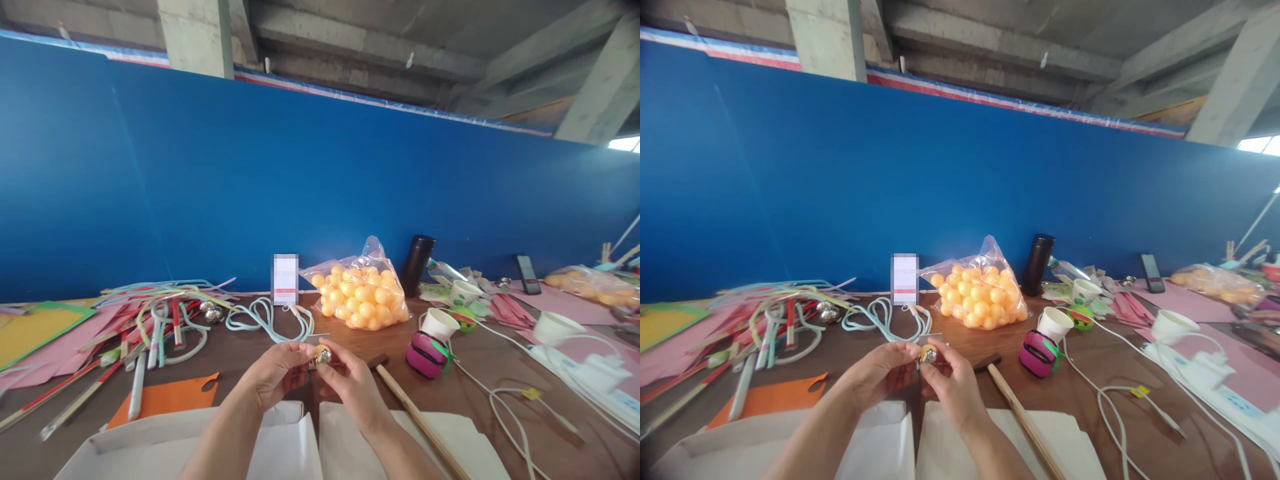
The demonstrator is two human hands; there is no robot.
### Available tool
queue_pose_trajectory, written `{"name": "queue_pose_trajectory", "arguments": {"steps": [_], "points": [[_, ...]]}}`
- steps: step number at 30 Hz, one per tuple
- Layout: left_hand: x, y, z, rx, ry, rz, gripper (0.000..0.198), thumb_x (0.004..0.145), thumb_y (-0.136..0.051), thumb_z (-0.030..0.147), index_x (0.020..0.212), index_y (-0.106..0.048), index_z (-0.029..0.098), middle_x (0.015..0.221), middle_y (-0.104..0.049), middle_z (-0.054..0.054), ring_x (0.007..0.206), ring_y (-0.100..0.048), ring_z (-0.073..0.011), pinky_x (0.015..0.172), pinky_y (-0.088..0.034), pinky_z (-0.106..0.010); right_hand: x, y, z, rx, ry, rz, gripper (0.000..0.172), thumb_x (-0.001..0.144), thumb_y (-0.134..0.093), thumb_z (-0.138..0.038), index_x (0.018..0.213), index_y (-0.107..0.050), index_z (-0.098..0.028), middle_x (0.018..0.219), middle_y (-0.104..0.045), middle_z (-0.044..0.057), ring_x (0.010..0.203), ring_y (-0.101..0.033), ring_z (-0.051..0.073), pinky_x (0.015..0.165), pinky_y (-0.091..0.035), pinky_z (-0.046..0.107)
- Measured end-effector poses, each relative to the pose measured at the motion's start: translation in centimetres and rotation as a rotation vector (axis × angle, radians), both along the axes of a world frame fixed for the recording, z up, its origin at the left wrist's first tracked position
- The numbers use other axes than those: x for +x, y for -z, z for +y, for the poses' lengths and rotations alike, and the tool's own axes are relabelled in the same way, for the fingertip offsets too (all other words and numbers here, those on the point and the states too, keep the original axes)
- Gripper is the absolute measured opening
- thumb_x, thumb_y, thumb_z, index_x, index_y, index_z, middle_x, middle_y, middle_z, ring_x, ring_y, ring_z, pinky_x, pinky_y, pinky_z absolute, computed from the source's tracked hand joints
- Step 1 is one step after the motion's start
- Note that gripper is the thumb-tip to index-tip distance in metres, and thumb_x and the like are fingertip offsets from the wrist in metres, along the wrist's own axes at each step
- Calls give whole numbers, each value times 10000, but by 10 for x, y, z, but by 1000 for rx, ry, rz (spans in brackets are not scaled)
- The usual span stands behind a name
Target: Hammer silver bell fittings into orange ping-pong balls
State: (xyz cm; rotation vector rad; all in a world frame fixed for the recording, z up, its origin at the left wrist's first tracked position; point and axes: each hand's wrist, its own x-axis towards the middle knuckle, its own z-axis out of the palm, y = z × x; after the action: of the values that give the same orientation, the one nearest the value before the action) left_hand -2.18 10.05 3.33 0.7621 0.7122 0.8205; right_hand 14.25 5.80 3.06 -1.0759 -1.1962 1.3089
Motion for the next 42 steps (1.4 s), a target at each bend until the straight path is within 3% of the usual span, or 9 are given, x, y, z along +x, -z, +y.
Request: {"name": "queue_pose_trajectory", "arguments": {"steps": [28, 42], "points": [[0, -7, -2, -87, -9, 71, 238, 644, -796, 282, 724, -651, 110, 539, -525, 36, 459, -462, -43, 474, -391, -162, -1, 5, 1, 19, -12, 3, 501, 755, -703, -362, 1219, -594, -206, 887, -704, 37, 804, -648, 223, 606, -577, 317], [-2, -13, -3, -63, -14, -6, 140, 714, -749, 212, 753, -650, 121, 641, -642, -17, 548, -592, -61, 567, -505, -162, 0, 6, 5, 30, 41, 19, 552, 720, -722, -441, 1185, -599, -170, 1044, -705, 93, 898, -656, 273, 570, -589, 325]]}}
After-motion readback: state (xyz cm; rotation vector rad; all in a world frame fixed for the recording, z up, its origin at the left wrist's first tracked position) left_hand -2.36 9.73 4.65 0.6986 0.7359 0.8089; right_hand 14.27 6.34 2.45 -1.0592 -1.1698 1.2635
